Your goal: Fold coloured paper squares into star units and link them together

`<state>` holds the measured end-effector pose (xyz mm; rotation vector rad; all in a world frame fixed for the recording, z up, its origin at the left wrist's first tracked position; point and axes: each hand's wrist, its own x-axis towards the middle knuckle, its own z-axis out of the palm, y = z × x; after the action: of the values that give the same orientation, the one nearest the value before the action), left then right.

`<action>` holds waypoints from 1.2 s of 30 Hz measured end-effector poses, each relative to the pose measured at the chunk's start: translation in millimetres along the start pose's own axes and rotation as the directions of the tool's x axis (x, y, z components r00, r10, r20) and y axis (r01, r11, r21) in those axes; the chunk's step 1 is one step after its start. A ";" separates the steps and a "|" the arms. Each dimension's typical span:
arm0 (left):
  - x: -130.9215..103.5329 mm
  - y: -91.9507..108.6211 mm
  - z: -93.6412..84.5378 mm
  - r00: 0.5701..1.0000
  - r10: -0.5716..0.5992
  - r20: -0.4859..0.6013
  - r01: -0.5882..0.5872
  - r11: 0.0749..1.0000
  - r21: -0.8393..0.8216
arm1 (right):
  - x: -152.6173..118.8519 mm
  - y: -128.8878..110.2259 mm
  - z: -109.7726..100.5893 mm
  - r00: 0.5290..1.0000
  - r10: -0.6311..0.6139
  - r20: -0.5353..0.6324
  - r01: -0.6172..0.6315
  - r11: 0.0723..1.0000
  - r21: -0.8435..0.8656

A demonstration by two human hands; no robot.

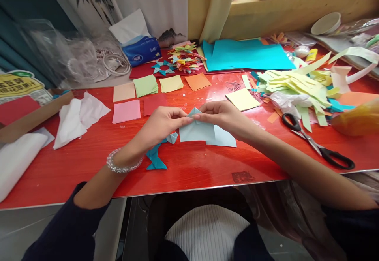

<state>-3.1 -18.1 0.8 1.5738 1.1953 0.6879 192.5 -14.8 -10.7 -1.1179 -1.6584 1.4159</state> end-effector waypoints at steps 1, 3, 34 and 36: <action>0.1 0.6 -0.2 1.000 -0.007 0.025 0.007 1.000 -0.006 | 0.1 0.4 0.3 1.000 -0.005 -0.012 0.005 1.000 0.001; -0.1 2.9 -1.3 0.998 -0.018 0.062 0.021 0.999 -0.043 | 0.0 0.7 0.5 0.999 -0.010 -0.042 0.010 1.000 -0.001; 1.5 7.3 -10.5 0.994 -0.020 0.112 0.028 0.997 -0.068 | -2.7 -5.9 -4.8 0.984 -0.142 -0.109 0.125 0.980 -0.152; 1.4 7.9 -8.7 0.996 -0.002 0.093 0.008 0.998 -0.065 | -2.2 -4.2 -5.2 0.983 -0.142 -0.116 0.123 0.981 -0.151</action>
<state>-7.3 -13.6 10.9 1.5312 1.0971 0.6371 197.3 -14.8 -5.5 -1.1292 -1.7315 1.1335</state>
